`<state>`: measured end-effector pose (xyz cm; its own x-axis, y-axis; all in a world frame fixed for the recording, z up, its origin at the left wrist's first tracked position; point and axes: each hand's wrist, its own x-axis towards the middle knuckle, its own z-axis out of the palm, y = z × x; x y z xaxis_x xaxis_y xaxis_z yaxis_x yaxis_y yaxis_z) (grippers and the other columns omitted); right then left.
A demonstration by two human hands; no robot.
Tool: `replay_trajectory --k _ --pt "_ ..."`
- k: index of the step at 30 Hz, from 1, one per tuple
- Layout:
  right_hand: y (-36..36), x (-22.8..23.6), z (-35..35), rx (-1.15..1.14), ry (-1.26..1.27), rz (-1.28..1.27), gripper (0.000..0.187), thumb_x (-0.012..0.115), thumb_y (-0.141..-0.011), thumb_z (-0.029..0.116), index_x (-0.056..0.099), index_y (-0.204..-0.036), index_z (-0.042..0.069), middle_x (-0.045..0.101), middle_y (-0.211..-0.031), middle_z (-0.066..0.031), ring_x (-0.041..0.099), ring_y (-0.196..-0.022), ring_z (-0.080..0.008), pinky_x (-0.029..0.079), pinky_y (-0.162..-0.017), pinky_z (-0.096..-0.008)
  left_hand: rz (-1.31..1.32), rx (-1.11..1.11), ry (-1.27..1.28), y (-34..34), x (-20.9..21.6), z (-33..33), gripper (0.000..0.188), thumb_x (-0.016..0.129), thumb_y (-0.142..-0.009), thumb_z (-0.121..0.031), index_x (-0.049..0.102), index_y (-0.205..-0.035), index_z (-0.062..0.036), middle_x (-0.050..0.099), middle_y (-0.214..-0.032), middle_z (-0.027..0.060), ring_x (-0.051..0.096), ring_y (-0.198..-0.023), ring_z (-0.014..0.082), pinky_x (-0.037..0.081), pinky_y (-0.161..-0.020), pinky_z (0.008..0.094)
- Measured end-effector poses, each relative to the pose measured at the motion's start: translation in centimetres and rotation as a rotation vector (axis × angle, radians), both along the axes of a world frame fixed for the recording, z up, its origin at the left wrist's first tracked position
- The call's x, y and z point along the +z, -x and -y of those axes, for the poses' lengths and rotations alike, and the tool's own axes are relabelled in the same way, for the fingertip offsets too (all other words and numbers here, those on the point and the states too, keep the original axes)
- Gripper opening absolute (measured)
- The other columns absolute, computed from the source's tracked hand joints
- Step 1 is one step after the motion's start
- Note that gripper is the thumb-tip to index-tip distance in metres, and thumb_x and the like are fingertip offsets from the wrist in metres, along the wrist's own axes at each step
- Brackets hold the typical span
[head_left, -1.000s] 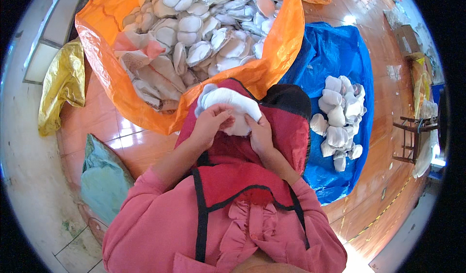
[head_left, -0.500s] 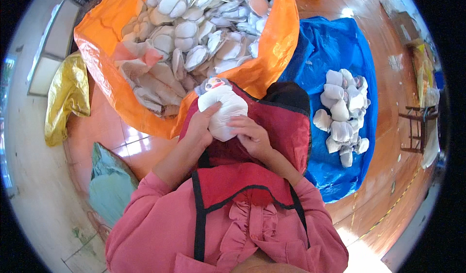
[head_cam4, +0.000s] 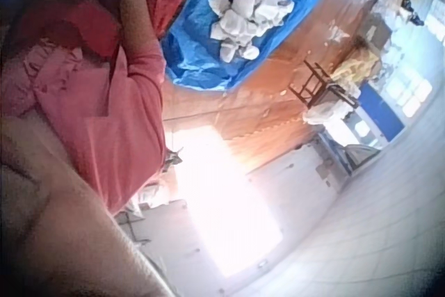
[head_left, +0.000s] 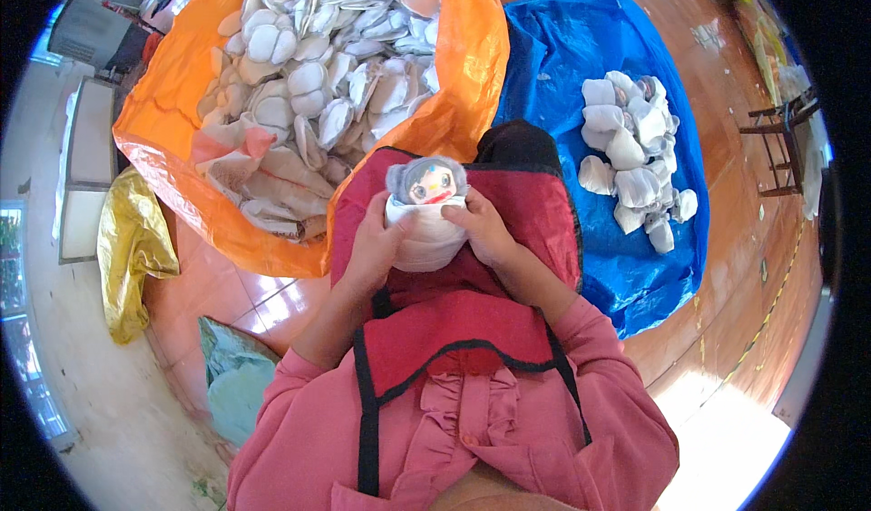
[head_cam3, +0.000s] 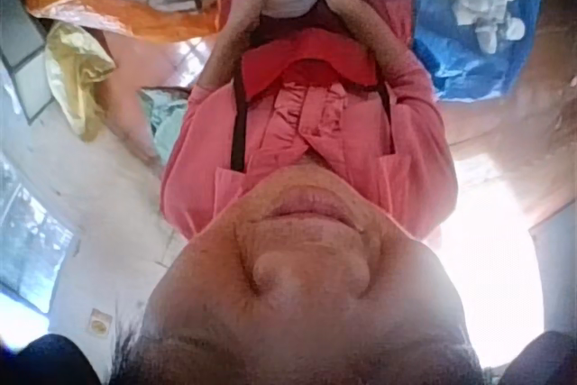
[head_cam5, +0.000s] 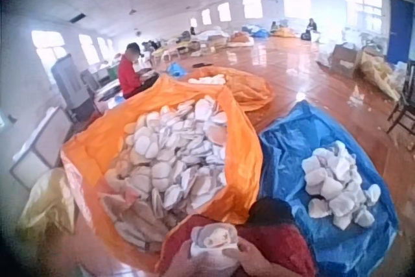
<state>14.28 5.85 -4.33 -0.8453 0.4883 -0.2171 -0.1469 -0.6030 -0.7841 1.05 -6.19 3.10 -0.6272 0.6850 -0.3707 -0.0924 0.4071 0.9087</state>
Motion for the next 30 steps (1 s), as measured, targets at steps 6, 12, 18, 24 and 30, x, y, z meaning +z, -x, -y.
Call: replay_trajectory --k 6,12,18,24,30 --pt "0.0 0.9 0.1 -0.017 0.070 -0.071 0.038 0.065 -0.085 0.011 0.054 -0.120 0.000 0.063 -0.112 -0.0092 0.060 -0.101 -0.0172 0.046 -0.091 -0.0313 0.107 -0.040 -0.188 -0.3 0.1 -0.9 0.051 0.067 -0.087 -0.019 0.045 -0.128 0.0023 0.057 -0.118 0.0112 0.055 -0.106 0.0183 0.043 -0.094 0.0310" --pt "-0.1 0.7 0.0 0.025 0.265 -0.040 0.038 0.064 -0.086 0.011 0.054 -0.121 0.001 0.064 -0.109 -0.0084 0.061 -0.097 -0.0168 0.048 -0.089 -0.0314 0.275 -0.043 -0.326 -0.1 -1.7 -0.8 0.042 0.067 -0.086 -0.012 0.049 -0.122 0.0016 0.060 -0.112 0.0082 0.057 -0.100 0.0144 0.046 -0.089 0.0281" --pt "-0.1 0.5 0.5 -0.005 0.272 -0.080 0.032 0.057 -0.094 0.021 0.055 -0.120 0.002 0.065 -0.108 -0.0076 0.063 -0.094 -0.0169 0.050 -0.087 -0.0329 0.161 -0.079 -0.199 0.7 -0.9 -1.5 0.037 0.065 -0.085 -0.007 0.052 -0.119 0.0008 0.062 -0.109 0.0079 0.059 -0.096 0.0148 0.047 -0.086 0.0282" --pt "0.9 -1.7 1.1 -0.009 0.161 -0.141 0.037 0.056 -0.096 0.023 0.051 -0.128 0.005 0.061 -0.115 -0.0058 0.059 -0.100 -0.0142 0.049 -0.088 -0.0318 -0.187 -0.329 0.035 1.5 0.4 -1.6 0.051 0.073 -0.076 -0.011 0.052 -0.122 0.0005 0.061 -0.113 0.0091 0.060 -0.098 0.0176 0.048 -0.087 0.0296" --pt "1.1 -2.0 1.3 -0.049 0.152 -0.223 0.038 0.060 -0.094 0.020 0.051 -0.128 0.005 0.061 -0.113 -0.0030 0.059 -0.100 -0.0129 0.049 -0.086 -0.0302 -0.004 -0.349 0.081 0.9 1.0 -2.4 0.052 0.076 -0.072 -0.008 0.056 -0.119 0.0002 0.063 -0.111 0.0089 0.062 -0.097 0.0183 0.049 -0.085 0.0313"
